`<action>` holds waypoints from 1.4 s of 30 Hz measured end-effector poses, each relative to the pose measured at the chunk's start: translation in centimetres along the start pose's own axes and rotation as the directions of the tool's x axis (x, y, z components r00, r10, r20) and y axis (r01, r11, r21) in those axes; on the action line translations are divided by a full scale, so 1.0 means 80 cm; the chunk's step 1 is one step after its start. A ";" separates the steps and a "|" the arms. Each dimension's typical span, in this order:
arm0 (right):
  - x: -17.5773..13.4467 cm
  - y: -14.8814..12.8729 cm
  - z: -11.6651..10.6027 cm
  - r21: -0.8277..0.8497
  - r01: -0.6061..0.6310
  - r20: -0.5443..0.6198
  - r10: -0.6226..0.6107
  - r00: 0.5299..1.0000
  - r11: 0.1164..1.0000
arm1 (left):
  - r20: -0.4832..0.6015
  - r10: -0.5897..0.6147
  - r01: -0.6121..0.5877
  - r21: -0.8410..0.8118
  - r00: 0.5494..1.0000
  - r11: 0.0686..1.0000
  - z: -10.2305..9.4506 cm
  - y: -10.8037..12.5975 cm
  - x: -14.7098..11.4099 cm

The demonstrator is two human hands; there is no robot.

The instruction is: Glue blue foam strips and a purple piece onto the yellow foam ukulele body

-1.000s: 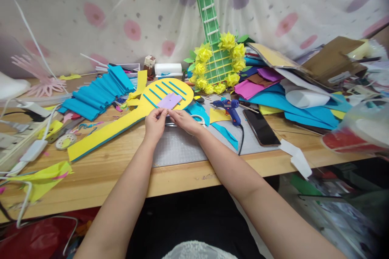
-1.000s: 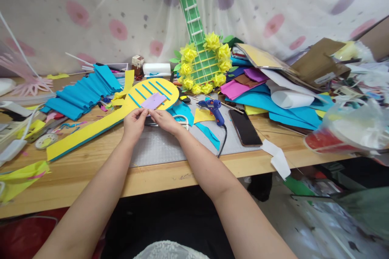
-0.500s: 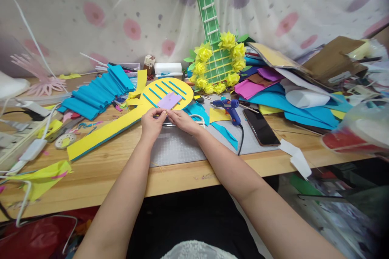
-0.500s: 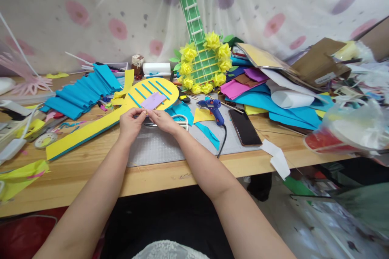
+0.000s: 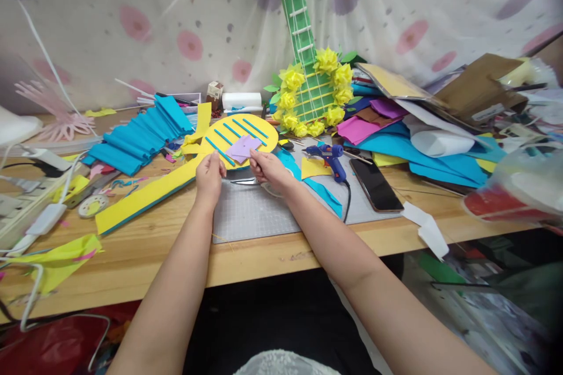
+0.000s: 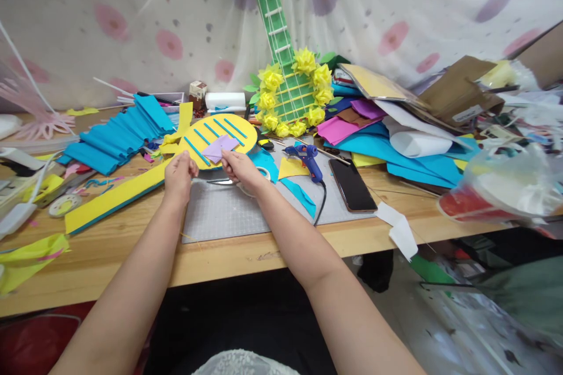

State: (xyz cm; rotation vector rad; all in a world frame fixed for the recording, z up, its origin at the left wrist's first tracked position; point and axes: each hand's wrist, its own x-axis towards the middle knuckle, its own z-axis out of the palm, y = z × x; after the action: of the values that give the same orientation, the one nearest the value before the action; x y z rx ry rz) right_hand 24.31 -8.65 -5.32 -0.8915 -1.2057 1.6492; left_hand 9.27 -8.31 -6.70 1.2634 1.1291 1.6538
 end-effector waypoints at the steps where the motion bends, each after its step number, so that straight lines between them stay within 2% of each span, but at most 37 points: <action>1: 0.001 0.000 0.000 0.017 -0.016 -0.021 0.016 1.000 1.000 | 0.005 -0.024 0.024 -0.013 1.000 1.000 0.003 0.001 -0.003; 3: 0.001 0.001 0.001 0.042 -0.034 -0.046 0.036 0.998 0.999 | 0.024 -0.072 0.073 -0.071 0.997 0.995 0.011 0.005 -0.009; 5: 0.000 0.004 0.003 0.054 -0.033 -0.050 0.035 0.998 0.998 | 0.086 -0.114 0.125 -0.130 0.990 0.984 0.019 0.008 -0.015; 8: -0.003 0.008 0.007 0.030 -0.020 -0.018 0.020 1.000 0.999 | 0.147 -0.162 0.185 -0.163 0.976 0.969 0.025 0.010 -0.021; 10: -0.005 0.009 0.009 -0.054 -0.023 -0.003 0.023 1.000 0.998 | 0.115 -0.181 0.198 -0.165 0.977 0.966 0.026 0.009 -0.022; 15: -0.003 0.012 0.012 -0.290 -0.020 -0.070 -0.001 0.998 0.957 | 0.005 -0.179 0.179 -0.099 0.984 0.979 0.023 0.007 -0.019; 19: 0.004 0.022 0.012 -0.425 0.127 0.011 -0.135 0.991 0.896 | 0.006 -0.137 0.137 -0.063 0.991 0.989 0.021 0.003 -0.018; 22: 0.008 0.027 0.011 -0.490 0.207 -0.002 -0.239 0.971 0.847 | 0.006 -0.159 0.159 -0.045 0.987 0.986 0.021 0.000 -0.018; 24: 0.008 0.026 0.012 -0.436 0.170 -0.021 -0.198 0.980 0.884 | 0.036 -0.203 0.205 -0.051 0.978 0.978 0.022 0.000 -0.018; 27: 0.003 0.020 0.015 -0.275 0.046 -0.009 -0.051 0.999 0.960 | 0.088 -0.233 0.240 -0.090 0.969 0.966 0.023 0.001 -0.017; 30: -0.002 0.015 0.016 -0.154 -0.050 0.027 0.055 0.998 0.987 | 0.048 -0.156 0.159 -0.066 0.987 0.985 0.021 0.001 -0.017; 34: 0.000 0.017 0.015 -0.104 -0.124 0.028 0.128 0.991 0.987 | -0.047 -0.065 0.066 0.025 0.997 0.998 0.018 0.000 -0.019; 37: 0.002 0.018 0.014 -0.073 -0.125 0.016 0.127 0.992 0.989 | -0.091 -0.074 0.077 0.028 0.993 0.997 0.017 0.002 -0.019; 42: 0.000 0.017 0.015 -0.170 0.005 -0.005 -0.006 1.000 0.985 | -0.084 -0.167 0.159 -0.101 0.982 0.982 0.019 0.006 -0.017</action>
State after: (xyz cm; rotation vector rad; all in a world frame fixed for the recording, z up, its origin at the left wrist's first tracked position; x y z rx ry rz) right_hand 22.88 -9.20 -6.28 -0.9960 -1.3591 1.5552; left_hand 11.02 -9.44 -6.53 1.0167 1.1642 1.6356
